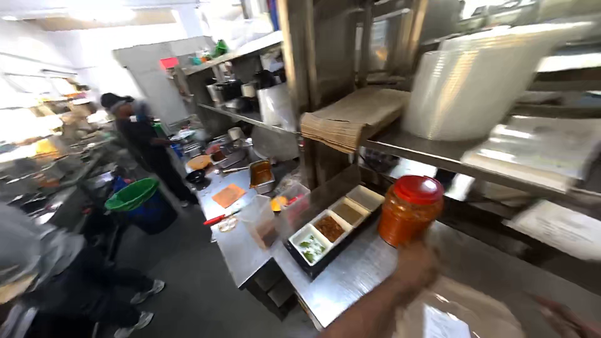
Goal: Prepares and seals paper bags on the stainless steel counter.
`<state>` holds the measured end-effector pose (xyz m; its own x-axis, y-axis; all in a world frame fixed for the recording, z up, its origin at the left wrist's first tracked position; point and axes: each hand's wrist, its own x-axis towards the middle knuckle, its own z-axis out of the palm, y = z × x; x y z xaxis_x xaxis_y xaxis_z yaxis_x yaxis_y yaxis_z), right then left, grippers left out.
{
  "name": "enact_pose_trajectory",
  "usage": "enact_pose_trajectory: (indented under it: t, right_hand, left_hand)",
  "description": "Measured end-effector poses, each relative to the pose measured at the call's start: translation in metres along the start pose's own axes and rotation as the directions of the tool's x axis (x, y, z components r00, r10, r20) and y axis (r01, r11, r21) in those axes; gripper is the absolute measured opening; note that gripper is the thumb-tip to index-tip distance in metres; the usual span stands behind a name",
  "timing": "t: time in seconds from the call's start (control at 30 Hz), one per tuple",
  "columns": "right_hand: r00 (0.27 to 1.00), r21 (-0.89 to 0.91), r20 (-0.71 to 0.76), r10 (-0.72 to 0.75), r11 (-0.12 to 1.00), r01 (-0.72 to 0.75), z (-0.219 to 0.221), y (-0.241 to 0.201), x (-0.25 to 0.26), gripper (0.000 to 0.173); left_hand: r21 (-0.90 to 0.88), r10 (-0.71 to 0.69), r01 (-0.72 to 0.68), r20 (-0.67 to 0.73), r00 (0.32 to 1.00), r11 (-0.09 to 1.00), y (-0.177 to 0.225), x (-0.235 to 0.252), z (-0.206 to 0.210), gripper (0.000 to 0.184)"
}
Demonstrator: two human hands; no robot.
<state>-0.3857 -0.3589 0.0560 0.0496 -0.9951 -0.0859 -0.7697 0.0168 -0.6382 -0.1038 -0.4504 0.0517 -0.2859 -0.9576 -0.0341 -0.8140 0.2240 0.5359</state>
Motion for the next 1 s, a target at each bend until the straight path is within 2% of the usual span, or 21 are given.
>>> enact_pose_trajectory:
  t: [0.03,0.07,0.1,0.13,0.2,0.23,0.27,0.3,0.33,0.4,0.43,0.47,0.6,0.7,0.77,0.8,0.87,0.9,0.93,0.97,1.0]
  right_hand:
    - [0.997,0.133,-0.080,-0.010,0.991,0.020,-0.016,0.008,-0.043,0.049]
    - [0.980,0.228,-0.189,0.056,0.974,-0.012,-0.031,0.013,-0.096,0.047]
    - [0.929,0.282,-0.333,0.162,0.957,-0.066,-0.045,0.014,-0.153,0.042]
    - [0.817,0.284,-0.516,0.257,0.951,-0.119,-0.057,0.020,-0.206,0.035]
    - [0.476,0.221,-0.797,0.371,0.914,-0.341,-0.083,0.057,-0.303,0.029]
    - [0.330,0.208,-0.858,0.394,0.853,-0.478,-0.096,0.084,-0.350,0.030]
    - [0.227,0.206,-0.886,0.405,0.782,-0.589,-0.108,0.114,-0.391,0.033]
    - [0.167,0.226,-0.882,0.440,0.707,-0.670,-0.115,0.143,-0.428,0.035]
    - [0.133,0.289,-0.840,0.526,0.642,-0.710,-0.121,0.169,-0.455,0.039]
    - [0.144,0.458,-0.674,0.725,0.562,-0.689,-0.125,0.211,-0.485,0.048]
    - [0.190,0.534,-0.578,0.794,0.544,-0.647,-0.125,0.226,-0.490,0.050]
    - [0.246,0.604,-0.483,0.840,0.523,-0.601,-0.124,0.237,-0.489,0.052]
    - [0.457,0.677,-0.241,0.856,0.486,-0.553,-0.111,0.253,-0.471,0.045]
    - [0.514,0.698,-0.215,0.831,0.499,-0.515,-0.106,0.248,-0.464,0.037]
    - [0.537,0.713,-0.284,0.794,0.550,-0.436,-0.105,0.238,-0.475,0.029]
    - [0.570,0.728,-0.307,0.762,0.574,-0.375,-0.112,0.226,-0.484,0.023]
    - [0.644,0.761,-0.338,0.686,0.602,-0.242,-0.117,0.191,-0.522,0.013]
    - [0.664,0.769,-0.335,0.668,0.602,-0.217,-0.107,0.177,-0.551,0.013]
    - [0.655,0.780,-0.308,0.690,0.577,-0.242,-0.092,0.166,-0.577,0.014]
    - [0.620,0.800,-0.265,0.738,0.527,-0.286,-0.076,0.161,-0.597,0.016]
    - [0.570,0.822,-0.216,0.792,0.463,-0.332,-0.058,0.162,-0.611,0.018]
  left_hand:
    - [-0.064,-0.020,0.014,-0.094,0.995,0.998,0.014,-0.020,-0.014,0.039]
    - [-0.142,-0.011,-0.010,-0.144,0.990,0.990,0.029,-0.044,-0.022,0.037]
    - [-0.201,0.035,-0.072,-0.180,0.983,0.977,0.046,-0.072,-0.022,0.035]
    - [-0.262,0.125,-0.182,-0.219,0.968,0.948,0.064,-0.101,-0.014,0.033]
    - [-0.402,0.327,-0.397,-0.233,0.916,0.825,0.109,-0.154,0.024,0.028]
    - [-0.492,0.416,-0.442,-0.169,0.894,0.750,0.138,-0.180,0.053,0.028]
    - [-0.587,0.502,-0.432,-0.050,0.863,0.685,0.170,-0.208,0.083,0.028]
    - [-0.668,0.586,-0.372,0.118,0.802,0.644,0.202,-0.235,0.113,0.028]
    - [-0.715,0.653,-0.292,0.295,0.698,0.635,0.233,-0.260,0.146,0.029]
    - [-0.731,0.713,-0.179,0.530,0.460,0.659,0.289,-0.295,0.218,0.031]
    - [-0.712,0.710,-0.164,0.592,0.382,0.682,0.311,-0.305,0.253,0.034]
    - [-0.686,0.694,-0.168,0.630,0.348,0.708,0.330,-0.309,0.284,0.036]
    - [-0.649,0.607,-0.042,0.684,0.405,0.760,0.371,-0.311,0.360,0.049]
    - [-0.713,0.611,0.079,0.647,0.457,0.696,0.377,-0.314,0.383,0.049]
    - [-0.742,0.596,0.234,0.653,0.469,0.628,0.375,-0.314,0.391,0.042]
    - [-0.752,0.587,0.342,0.655,0.476,0.563,0.373,-0.316,0.392,0.043]
    - [-0.763,0.542,0.507,0.644,0.539,0.402,0.376,-0.323,0.385,0.052]
    - [-0.770,0.527,0.525,0.634,0.565,0.363,0.379,-0.325,0.378,0.060]
    - [-0.771,0.545,0.528,0.630,0.554,0.354,0.382,-0.323,0.376,0.071]
    - [-0.772,0.576,0.524,0.626,0.526,0.360,0.385,-0.321,0.377,0.075]
    - [-0.772,0.563,0.508,0.631,0.534,0.383,0.389,-0.322,0.380,0.068]
